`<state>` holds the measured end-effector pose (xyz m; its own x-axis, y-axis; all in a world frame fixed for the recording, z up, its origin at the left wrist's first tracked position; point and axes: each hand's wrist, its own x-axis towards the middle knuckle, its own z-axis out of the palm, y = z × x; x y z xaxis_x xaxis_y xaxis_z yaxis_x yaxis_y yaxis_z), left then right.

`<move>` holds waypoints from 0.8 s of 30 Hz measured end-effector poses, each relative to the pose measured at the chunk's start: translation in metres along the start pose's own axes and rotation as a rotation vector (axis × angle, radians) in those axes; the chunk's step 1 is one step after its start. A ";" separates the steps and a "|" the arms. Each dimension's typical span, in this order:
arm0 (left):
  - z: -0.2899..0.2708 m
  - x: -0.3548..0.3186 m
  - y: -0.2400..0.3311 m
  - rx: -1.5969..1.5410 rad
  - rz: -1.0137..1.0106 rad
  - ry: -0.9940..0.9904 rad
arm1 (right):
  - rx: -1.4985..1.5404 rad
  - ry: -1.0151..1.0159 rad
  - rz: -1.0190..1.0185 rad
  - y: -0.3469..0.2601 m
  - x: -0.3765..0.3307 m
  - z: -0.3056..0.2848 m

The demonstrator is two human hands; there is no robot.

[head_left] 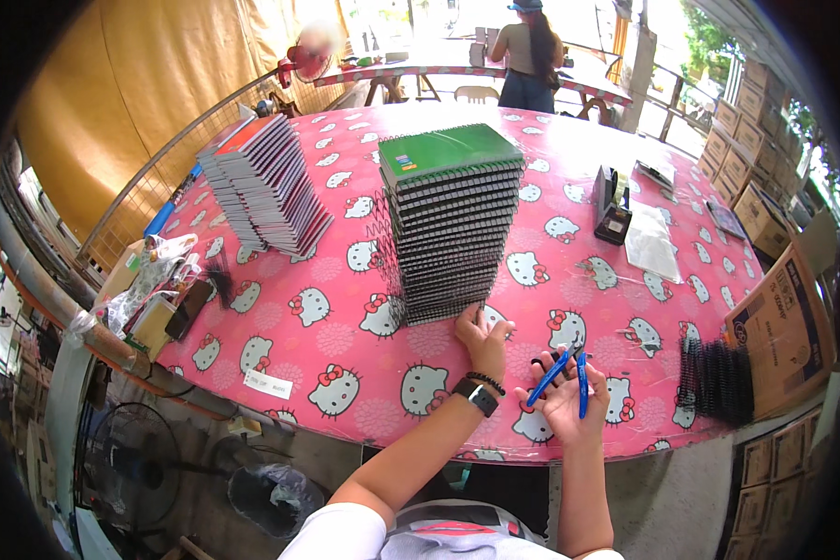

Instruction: The person uses blue scissors to trim the spiral-bound edges of stacked notebooks on a pink Hello Kitty tablecloth. After trimming several stacks, the person retrieves a yellow notebook from a cardboard box and places it on the table.

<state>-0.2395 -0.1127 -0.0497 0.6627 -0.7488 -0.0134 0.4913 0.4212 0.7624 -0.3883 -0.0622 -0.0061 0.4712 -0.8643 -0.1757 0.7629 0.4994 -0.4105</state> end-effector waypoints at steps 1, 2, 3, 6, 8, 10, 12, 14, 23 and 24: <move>0.005 0.000 -0.004 -0.009 0.004 0.004 | 0.006 -0.020 0.001 -0.001 -0.002 0.002; 0.009 0.002 -0.009 0.021 0.034 0.007 | 0.012 -0.041 0.003 -0.001 -0.003 0.005; 0.013 0.005 -0.014 0.051 0.065 0.011 | 0.018 -0.064 0.006 -0.001 -0.004 0.007; 0.015 0.009 -0.022 0.160 0.094 0.002 | -0.039 -0.065 -0.001 -0.001 -0.004 0.007; 0.015 0.007 -0.013 0.230 0.067 -0.027 | -0.122 -0.048 -0.004 -0.002 -0.004 0.010; 0.005 -0.003 0.010 0.187 -0.175 -0.204 | -0.302 -0.002 -0.057 -0.010 -0.001 0.003; -0.021 -0.014 0.055 0.341 -0.140 -0.400 | -0.560 0.059 -0.136 -0.013 0.007 -0.008; -0.042 -0.011 0.105 0.482 0.229 -0.443 | -0.889 0.085 -0.298 -0.010 0.016 0.020; 0.021 0.057 0.203 0.585 0.960 -0.280 | -1.591 -0.100 -0.955 0.014 0.064 0.168; 0.025 0.060 0.201 0.592 0.953 -0.275 | -1.613 -0.098 -1.011 0.013 0.070 0.171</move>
<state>-0.1151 -0.0854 0.1192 0.4409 -0.3726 0.8166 -0.5324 0.6239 0.5722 -0.2693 -0.1061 0.1292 0.2406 -0.7211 0.6497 -0.3231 -0.6907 -0.6470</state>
